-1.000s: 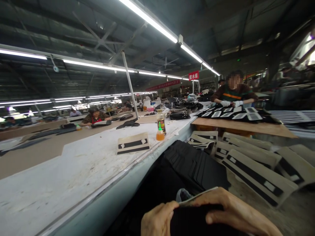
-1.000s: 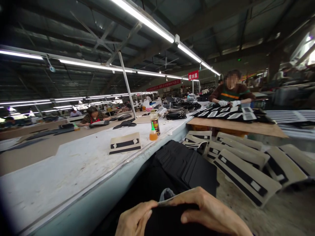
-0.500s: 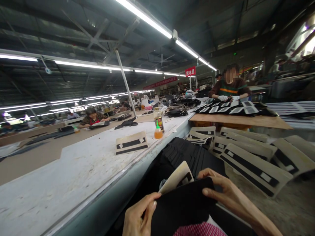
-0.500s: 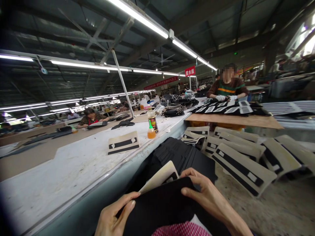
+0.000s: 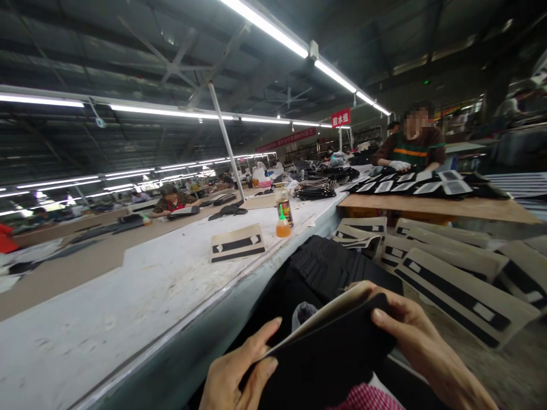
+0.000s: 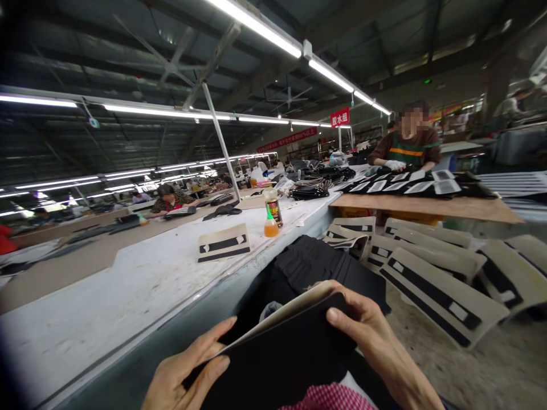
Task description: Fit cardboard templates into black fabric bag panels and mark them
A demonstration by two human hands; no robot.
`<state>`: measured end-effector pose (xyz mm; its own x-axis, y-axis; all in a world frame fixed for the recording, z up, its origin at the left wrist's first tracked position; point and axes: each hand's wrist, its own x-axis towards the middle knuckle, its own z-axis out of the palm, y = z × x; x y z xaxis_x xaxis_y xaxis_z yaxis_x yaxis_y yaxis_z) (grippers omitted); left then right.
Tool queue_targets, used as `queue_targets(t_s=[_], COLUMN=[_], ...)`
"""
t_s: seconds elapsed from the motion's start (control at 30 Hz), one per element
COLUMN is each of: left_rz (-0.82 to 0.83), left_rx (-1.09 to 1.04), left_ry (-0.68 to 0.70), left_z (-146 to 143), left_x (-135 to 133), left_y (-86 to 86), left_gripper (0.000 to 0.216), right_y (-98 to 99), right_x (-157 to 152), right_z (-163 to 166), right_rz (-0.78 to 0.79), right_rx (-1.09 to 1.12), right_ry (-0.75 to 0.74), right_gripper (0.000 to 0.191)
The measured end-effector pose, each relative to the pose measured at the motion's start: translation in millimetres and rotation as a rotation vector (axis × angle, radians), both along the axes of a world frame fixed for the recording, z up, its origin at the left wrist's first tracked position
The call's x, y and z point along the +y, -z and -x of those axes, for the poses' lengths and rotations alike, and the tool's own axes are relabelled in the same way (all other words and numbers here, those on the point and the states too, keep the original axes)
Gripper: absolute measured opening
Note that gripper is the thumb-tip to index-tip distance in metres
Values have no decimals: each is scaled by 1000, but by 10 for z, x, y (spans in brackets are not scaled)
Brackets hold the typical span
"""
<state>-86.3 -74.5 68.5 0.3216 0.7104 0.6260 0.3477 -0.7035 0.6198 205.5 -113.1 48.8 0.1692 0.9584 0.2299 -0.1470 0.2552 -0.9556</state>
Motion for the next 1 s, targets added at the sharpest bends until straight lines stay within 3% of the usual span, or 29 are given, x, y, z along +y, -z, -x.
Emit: queue_targets(t_s=[0.17, 0.33, 0.57, 0.7, 0.87, 1.0], left_rz=[34, 60, 98, 127, 26, 59], left_rx=[157, -8, -47, 129, 343, 174], left_ry=[54, 25, 49, 52, -5, -92], left_z=[36, -58, -105, -40, -98, -289], left_x=[20, -42, -146, -83, -29, -129], left_y=[-109, -142, -186, -255, -259, -196], left_gripper=[25, 21, 27, 21, 22, 23], right_y=[38, 12, -87, -86, -74, -135], right_x=[-20, -9, 74, 64, -39, -69], right_z=[-38, -41, 25, 24, -11, -4], right_rz=[-8, 29, 15, -43, -113, -129], right_rx=[-81, -46, 56, -7, -156, -112], right_ry=[191, 305, 275, 310, 306, 296], right_gripper=[41, 44, 38, 39, 28, 22])
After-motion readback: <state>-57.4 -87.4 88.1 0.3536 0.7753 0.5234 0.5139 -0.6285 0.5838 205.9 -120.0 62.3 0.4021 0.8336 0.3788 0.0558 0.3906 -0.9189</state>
